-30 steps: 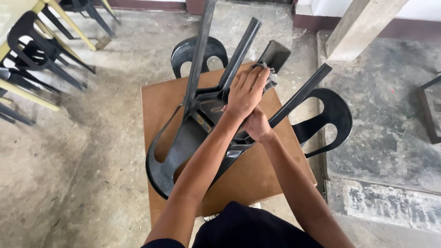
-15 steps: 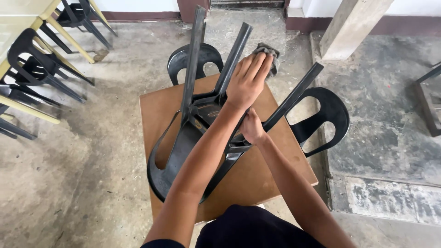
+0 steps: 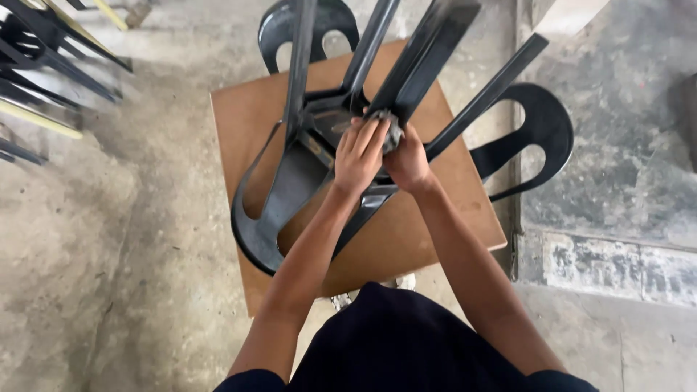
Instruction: The person is cleaning multiple black plastic chairs using a spray cleaner and a cloth on a table.
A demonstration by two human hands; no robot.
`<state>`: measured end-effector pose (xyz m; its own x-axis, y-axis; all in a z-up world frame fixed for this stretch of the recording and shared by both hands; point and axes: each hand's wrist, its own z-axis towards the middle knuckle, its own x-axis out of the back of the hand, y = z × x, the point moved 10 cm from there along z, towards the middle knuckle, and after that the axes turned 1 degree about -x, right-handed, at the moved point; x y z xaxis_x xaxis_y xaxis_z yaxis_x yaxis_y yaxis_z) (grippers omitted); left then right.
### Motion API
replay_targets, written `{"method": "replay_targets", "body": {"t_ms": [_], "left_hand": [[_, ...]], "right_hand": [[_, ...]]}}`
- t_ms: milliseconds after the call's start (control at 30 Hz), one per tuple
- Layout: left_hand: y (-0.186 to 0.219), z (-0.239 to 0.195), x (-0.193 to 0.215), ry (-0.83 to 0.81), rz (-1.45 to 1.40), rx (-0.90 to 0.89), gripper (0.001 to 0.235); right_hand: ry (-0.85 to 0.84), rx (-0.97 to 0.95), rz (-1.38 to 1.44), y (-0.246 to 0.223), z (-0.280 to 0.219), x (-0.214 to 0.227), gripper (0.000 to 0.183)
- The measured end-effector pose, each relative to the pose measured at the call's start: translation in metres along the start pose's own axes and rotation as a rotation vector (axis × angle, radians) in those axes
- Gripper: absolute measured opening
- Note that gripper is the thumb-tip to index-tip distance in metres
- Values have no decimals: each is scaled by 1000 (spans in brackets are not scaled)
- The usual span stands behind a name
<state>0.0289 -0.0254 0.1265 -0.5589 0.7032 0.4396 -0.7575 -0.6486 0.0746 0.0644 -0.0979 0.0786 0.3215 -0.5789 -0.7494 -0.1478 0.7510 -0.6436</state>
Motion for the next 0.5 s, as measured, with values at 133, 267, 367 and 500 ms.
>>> {"method": "replay_targets", "body": {"t_ms": [133,267,367,500], "left_hand": [[4,1,7,47,-117,137,42],[-16,-98,7,37,-157,469,49],[-22,-189,-8,-7,-134,730,51],[-13,-193,-6,66,-106,862,55]], "right_hand": [[-6,13,-28,-1,-3,0,52],[49,-66,-29,6,-7,4,63],[-34,-35,-61,10,-8,9,64],[-89,-40,-20,19,-7,10,67]]}}
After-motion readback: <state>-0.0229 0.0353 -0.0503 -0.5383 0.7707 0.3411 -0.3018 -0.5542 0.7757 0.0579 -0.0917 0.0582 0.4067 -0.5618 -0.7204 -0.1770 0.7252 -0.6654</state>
